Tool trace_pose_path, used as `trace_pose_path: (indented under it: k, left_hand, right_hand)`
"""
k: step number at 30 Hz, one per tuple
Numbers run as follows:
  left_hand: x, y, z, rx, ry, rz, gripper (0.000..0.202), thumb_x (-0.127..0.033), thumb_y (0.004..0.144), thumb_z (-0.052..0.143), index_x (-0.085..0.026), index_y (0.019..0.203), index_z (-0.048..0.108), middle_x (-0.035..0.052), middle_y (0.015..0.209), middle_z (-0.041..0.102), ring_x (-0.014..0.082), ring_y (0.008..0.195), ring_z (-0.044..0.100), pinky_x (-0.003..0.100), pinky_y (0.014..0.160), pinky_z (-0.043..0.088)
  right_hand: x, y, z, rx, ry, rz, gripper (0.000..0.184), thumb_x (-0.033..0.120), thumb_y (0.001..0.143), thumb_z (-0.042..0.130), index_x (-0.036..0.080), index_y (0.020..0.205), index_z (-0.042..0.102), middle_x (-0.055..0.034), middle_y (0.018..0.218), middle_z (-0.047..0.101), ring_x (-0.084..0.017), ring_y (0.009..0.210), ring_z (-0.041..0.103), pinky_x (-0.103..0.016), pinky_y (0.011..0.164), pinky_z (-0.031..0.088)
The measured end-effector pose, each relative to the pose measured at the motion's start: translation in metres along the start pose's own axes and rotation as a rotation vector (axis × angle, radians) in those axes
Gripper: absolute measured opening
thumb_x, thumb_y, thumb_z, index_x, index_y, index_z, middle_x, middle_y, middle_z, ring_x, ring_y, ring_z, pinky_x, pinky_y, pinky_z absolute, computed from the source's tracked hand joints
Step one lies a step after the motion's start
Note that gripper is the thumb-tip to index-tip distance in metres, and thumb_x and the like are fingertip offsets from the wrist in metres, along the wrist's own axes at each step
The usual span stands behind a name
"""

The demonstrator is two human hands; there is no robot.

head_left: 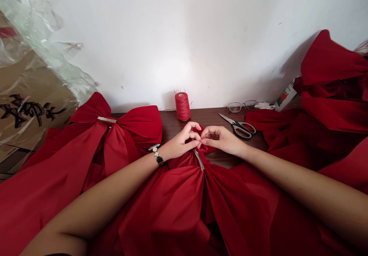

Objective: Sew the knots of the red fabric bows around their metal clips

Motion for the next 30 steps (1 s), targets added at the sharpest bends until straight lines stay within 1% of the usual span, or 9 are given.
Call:
trace_pose_path:
  k: [3, 9, 19, 24, 30]
  left_hand:
    - [0.0000, 0.0000, 0.0006, 0.002, -0.015, -0.001, 0.024, -0.025, 0.092, 0.048, -0.022, 0.109, 0.030, -0.0042, 0.076, 0.054, 0.0107, 0.074, 0.052, 0.026, 0.076, 0.041]
    - [0.0005, 0.0007, 0.0000, 0.002, 0.019, 0.012, 0.025, -0.025, 0.092, 0.048, -0.022, 0.110, 0.031, -0.0039, 0.076, 0.054, 0.0111, 0.075, 0.051, 0.026, 0.077, 0.040]
    - [0.0010, 0.0004, 0.0001, 0.007, 0.020, 0.025, 0.025, -0.025, 0.092, 0.048, -0.022, 0.111, 0.031, -0.0038, 0.076, 0.055, 0.0117, 0.077, 0.053, 0.027, 0.078, 0.041]
    - [0.0022, -0.0001, -0.0002, 0.004, 0.000, 0.017, 0.026, -0.025, 0.092, 0.048, -0.022, 0.111, 0.031, -0.0036, 0.076, 0.056, 0.0116, 0.077, 0.054, 0.027, 0.078, 0.041]
    - [0.0018, 0.0002, -0.0019, 0.013, -0.002, 0.019, 0.025, -0.017, 0.088, 0.046, -0.022, 0.110, 0.035, -0.0022, 0.079, 0.058, 0.0123, 0.079, 0.057, 0.029, 0.081, 0.042]
  right_hand:
    - [0.0003, 0.0009, -0.0011, 0.003, 0.017, -0.002, 0.030, 0.043, 0.079, 0.068, 0.014, 0.081, 0.061, -0.0039, 0.077, 0.066, -0.013, 0.070, 0.060, -0.028, 0.074, 0.048]
    - [-0.0009, 0.0006, 0.0000, -0.010, 0.020, 0.004, 0.031, 0.042, 0.076, 0.071, 0.013, 0.082, 0.061, -0.0056, 0.080, 0.068, -0.013, 0.070, 0.061, -0.028, 0.072, 0.048]
    - [0.0010, -0.0015, 0.0024, -0.025, -0.008, 0.016, 0.027, 0.035, 0.073, 0.072, 0.013, 0.081, 0.059, -0.0015, 0.073, 0.063, -0.010, 0.063, 0.056, -0.024, 0.063, 0.045]
    - [0.0021, -0.0022, 0.0019, -0.041, -0.045, 0.012, 0.024, 0.033, 0.073, 0.071, 0.014, 0.080, 0.059, -0.0015, 0.074, 0.063, -0.010, 0.062, 0.054, -0.025, 0.063, 0.044]
    - [0.0030, -0.0028, 0.0027, -0.043, -0.086, 0.013, 0.023, 0.034, 0.075, 0.069, 0.014, 0.081, 0.059, -0.0028, 0.074, 0.064, -0.011, 0.062, 0.055, -0.026, 0.062, 0.045]
Point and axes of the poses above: each hand's wrist, its own y-axis towards the middle knuckle, its own z-axis out of the palm, x = y × z, the point moved 6 cm from there along y, towards the middle knuckle
